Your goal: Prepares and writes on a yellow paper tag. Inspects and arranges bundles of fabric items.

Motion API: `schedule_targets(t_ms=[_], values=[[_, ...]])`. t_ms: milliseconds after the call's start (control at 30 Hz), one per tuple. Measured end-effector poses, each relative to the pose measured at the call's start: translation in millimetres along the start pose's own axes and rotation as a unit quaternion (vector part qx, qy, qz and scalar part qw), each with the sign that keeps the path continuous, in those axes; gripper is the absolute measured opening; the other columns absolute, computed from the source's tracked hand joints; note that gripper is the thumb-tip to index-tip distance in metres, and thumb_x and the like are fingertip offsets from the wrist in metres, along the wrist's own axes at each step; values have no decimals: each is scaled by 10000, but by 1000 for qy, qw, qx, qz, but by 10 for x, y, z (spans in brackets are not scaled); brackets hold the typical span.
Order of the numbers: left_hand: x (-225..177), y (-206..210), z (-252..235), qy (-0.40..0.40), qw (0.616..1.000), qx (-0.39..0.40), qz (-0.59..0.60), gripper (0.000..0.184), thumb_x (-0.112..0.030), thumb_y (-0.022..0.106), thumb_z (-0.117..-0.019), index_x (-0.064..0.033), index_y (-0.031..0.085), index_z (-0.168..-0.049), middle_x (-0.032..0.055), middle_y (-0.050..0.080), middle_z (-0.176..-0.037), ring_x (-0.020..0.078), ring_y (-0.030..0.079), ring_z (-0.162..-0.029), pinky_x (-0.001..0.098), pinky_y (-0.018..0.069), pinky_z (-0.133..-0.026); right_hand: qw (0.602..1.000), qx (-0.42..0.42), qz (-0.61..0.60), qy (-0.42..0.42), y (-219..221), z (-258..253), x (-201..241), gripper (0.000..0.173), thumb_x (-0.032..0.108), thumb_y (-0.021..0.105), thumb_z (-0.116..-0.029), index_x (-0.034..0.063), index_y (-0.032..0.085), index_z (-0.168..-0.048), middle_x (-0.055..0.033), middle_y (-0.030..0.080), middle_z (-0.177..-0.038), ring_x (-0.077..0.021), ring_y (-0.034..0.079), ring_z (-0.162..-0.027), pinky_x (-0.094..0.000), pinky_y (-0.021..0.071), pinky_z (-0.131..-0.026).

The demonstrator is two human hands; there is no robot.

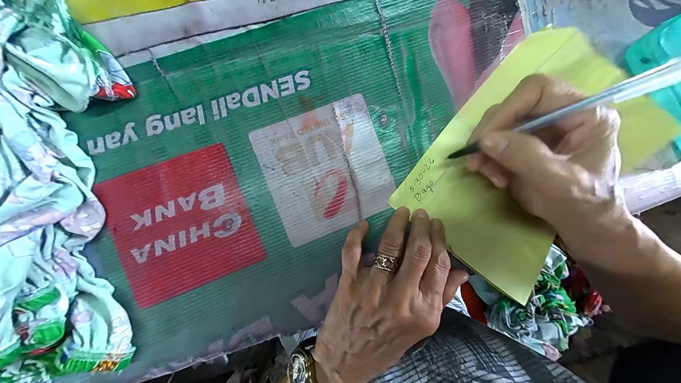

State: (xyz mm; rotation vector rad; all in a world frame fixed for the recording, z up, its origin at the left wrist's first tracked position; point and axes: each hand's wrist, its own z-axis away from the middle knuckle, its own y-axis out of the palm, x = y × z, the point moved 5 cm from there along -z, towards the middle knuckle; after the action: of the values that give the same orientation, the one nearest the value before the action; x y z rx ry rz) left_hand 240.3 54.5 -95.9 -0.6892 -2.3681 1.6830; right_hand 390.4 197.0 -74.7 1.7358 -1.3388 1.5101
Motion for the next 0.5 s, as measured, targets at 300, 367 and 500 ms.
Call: schedule_targets(t_ms=[300,367,500], values=[[20,7,-1,-20,999,-16,-23,583,-592,498,-1005,-115,713,-1264,81,707,-1300,263,635,-1238,525,418,-1025,988,-64,142,18,-339,88,36,112,94,558,-1004,51,629,-1079,28,708,-920,-61,712,-800,-247,629,-729],[25,15,-9,-25,999,-21,-29,620,-612,490,-1000,-113,703,-1301,84,696,-1326,273,634,-1242,525,428,-1024,969,-56,240,1,-326,263,136,155,132,560,-1017,42,643,-1112,-9,715,-973,-56,702,-856,-233,604,-762],[-29,5,-13,12,1000,-26,-10,560,-548,498,-1027,-183,606,-1437,77,606,-1463,297,547,-1368,598,381,-1077,962,-81,260,-35,-287,506,140,160,116,569,-1008,21,664,-1094,-15,722,-973,-41,699,-887,-218,598,-809]])
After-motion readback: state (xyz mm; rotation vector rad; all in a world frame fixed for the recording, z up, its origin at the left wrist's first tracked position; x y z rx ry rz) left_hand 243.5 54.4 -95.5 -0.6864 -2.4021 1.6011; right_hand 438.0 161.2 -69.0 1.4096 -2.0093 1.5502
